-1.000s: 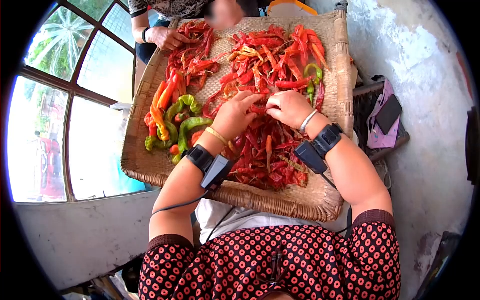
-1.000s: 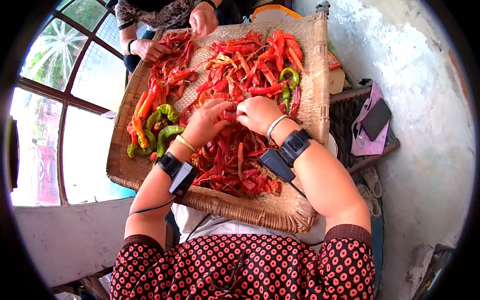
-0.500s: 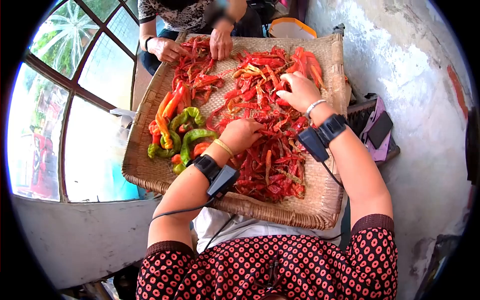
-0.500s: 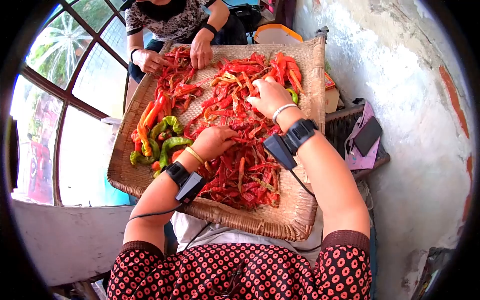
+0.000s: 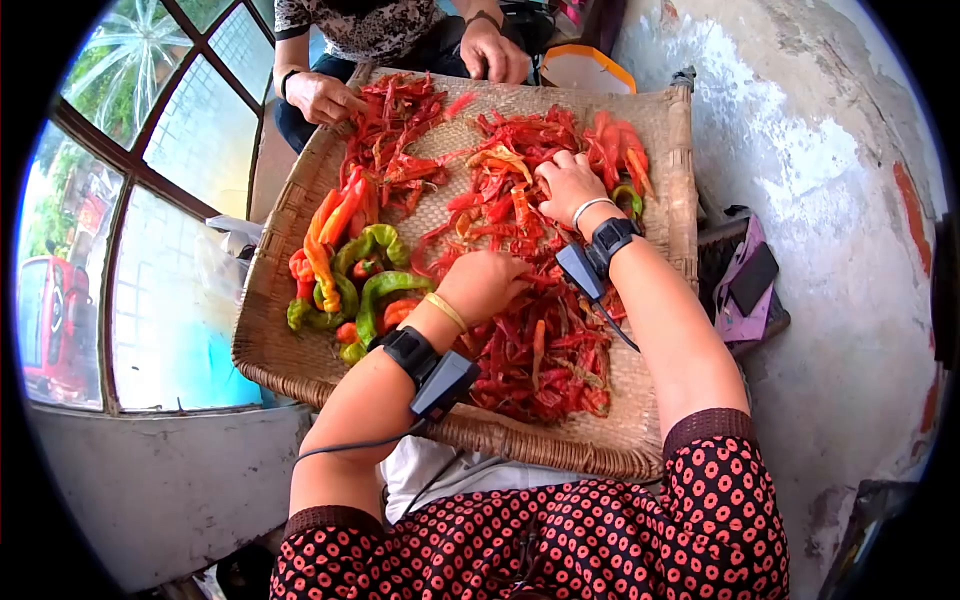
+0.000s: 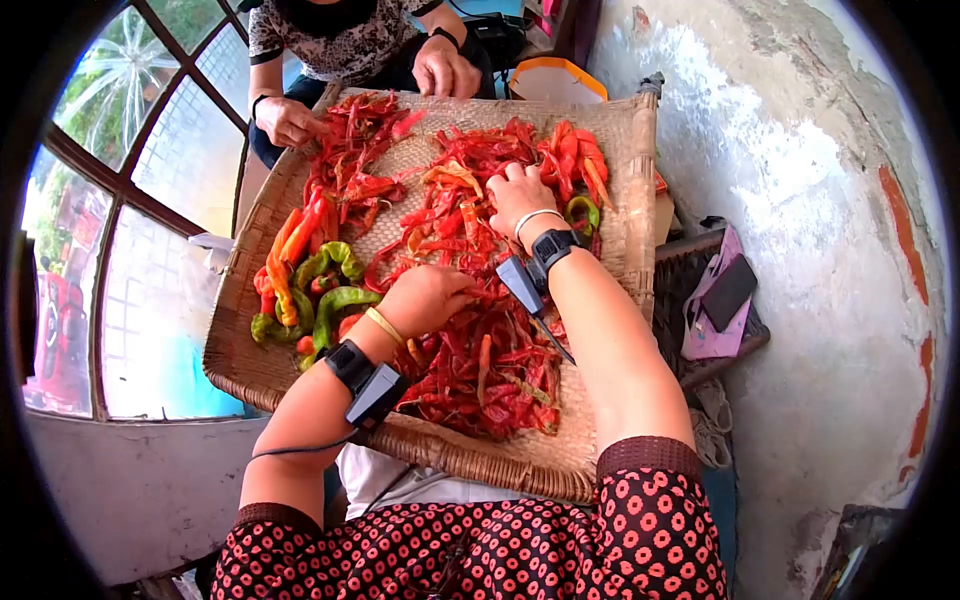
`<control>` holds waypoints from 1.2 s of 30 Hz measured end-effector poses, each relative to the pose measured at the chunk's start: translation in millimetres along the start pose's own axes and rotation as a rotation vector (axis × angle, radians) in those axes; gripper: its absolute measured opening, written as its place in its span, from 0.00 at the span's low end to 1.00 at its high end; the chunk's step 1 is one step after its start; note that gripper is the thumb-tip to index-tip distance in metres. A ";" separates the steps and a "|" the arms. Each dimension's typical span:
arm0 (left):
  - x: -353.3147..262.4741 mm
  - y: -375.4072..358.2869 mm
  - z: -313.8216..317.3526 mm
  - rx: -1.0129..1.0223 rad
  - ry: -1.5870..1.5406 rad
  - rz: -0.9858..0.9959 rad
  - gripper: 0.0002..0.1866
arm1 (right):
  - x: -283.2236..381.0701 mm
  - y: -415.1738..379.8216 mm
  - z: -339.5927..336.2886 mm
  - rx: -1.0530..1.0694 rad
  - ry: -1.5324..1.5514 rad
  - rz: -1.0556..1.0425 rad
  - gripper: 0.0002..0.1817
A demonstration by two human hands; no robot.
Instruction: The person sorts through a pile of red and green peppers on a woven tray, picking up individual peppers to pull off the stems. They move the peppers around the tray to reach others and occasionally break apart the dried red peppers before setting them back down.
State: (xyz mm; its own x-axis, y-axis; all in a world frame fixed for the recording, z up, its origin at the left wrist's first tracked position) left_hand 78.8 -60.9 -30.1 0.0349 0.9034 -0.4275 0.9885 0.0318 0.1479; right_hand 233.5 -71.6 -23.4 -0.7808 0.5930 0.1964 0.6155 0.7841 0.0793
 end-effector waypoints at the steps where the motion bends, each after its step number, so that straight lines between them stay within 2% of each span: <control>1: -0.3 1.3 -6.5 -0.046 0.021 -0.010 0.12 | -0.5 -3.1 1.6 0.001 -0.003 0.001 0.21; 3: -4.2 2.9 -19.1 -0.132 -0.045 -0.025 0.10 | 7.3 -13.2 2.3 0.032 0.067 -0.112 0.16; 4: 0.5 2.8 -26.8 -0.195 -0.057 -0.084 0.10 | 10.3 -18.9 -0.4 0.020 0.076 -0.148 0.13; 6: 4.0 1.5 -44.0 -0.283 -0.128 -0.206 0.09 | 14.6 -30.9 -1.9 0.063 0.073 -0.194 0.12; 7: 6.2 1.5 -43.7 -0.287 -0.129 -0.204 0.09 | 17.3 -38.3 -2.5 0.086 0.079 -0.221 0.11; 9: 11.0 -2.2 -56.3 -0.490 -0.163 -0.143 0.10 | 23.9 -58.3 -10.4 0.050 0.086 -0.277 0.10; 11: 11.2 -2.3 -58.5 -0.510 -0.182 -0.142 0.10 | 32.4 -77.8 -16.4 0.065 0.040 -0.343 0.10; 16: 7.3 -1.1 -49.9 -0.455 -0.170 -0.084 0.10 | 37.1 -103.5 -30.9 0.152 -0.021 -0.446 0.11; 17: 7.4 -1.0 -51.1 -0.460 -0.169 -0.086 0.10 | 36.2 -98.8 -35.2 0.227 0.081 -0.448 0.12; 18: 7.6 1.5 -43.8 -0.353 -0.139 -0.105 0.10 | 33.8 -94.3 -37.0 0.304 0.184 -0.449 0.13; 19: 7.4 3.0 -36.8 -0.245 -0.109 -0.124 0.10 | 27.1 -83.6 -48.1 0.205 0.364 -0.405 0.11; 21: 3.8 2.4 -36.8 -0.258 -0.145 -0.133 0.10 | 6.9 -64.8 -62.6 0.130 0.556 -0.180 0.12; 22: 3.2 3.7 -33.0 -0.225 -0.147 -0.111 0.10 | -5.2 -53.7 -61.6 0.028 0.563 -0.171 0.12; 23: 2.3 4.7 -29.7 -0.189 -0.149 -0.090 0.10 | -12.2 -46.7 -62.5 -0.059 0.423 -0.184 0.11; 25: 5.1 4.3 -27.2 -0.126 -0.097 -0.124 0.10 | -20.3 -40.5 -54.8 -0.004 0.225 -0.096 0.12; 27: 1.0 2.9 -40.5 -0.311 -0.106 -0.003 0.10 | -21.7 -48.2 -53.5 -0.012 -0.001 -0.060 0.13; 28: 0.3 -0.9 -52.8 -0.477 -0.124 0.009 0.09 | -27.3 -51.1 -46.5 -0.037 0.010 -0.056 0.14; 29: 3.0 0.2 -55.4 -0.476 -0.120 0.002 0.09 | -31.4 -54.7 -43.0 -0.008 0.027 -0.029 0.16; 31: 15.1 -4.5 -79.1 -0.648 -0.220 -0.104 0.08 | -49.9 -60.0 -24.2 0.178 0.128 0.011 0.17; 32: 23.1 -7.4 -85.2 -0.648 -0.323 -0.222 0.09 | -53.8 -61.9 -22.3 0.184 0.190 -0.027 0.18; 33: 32.9 -9.6 -92.1 -0.724 -0.256 -0.184 0.10 | -52.0 -64.4 -25.8 0.184 0.193 -0.028 0.18; 35: 74.8 -21.3 -92.4 -0.753 -0.798 -0.655 0.13 | -47.2 -72.3 -34.1 0.242 0.251 -0.018 0.18; 36: 92.2 -25.4 -98.5 -0.878 -1.048 -0.583 0.13 | -45.5 -73.6 -31.8 0.252 0.277 -0.037 0.19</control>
State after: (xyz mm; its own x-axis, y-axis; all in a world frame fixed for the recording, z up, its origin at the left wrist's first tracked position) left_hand 42.4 63.7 14.6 0.1397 -0.0267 -0.9898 0.5112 0.8581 0.0490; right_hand 227.2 -162.1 -7.1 -0.7223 0.5187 0.4574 0.5151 0.8448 -0.1447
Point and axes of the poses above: each hand's wrist, its own y-axis towards the middle knuckle, its own z-axis out of the palm, x = y × z, the point moved 8 cm from there along y, towards the middle knuckle, and after that the axes turned 6 degrees about -x, right-handed, at the moved point
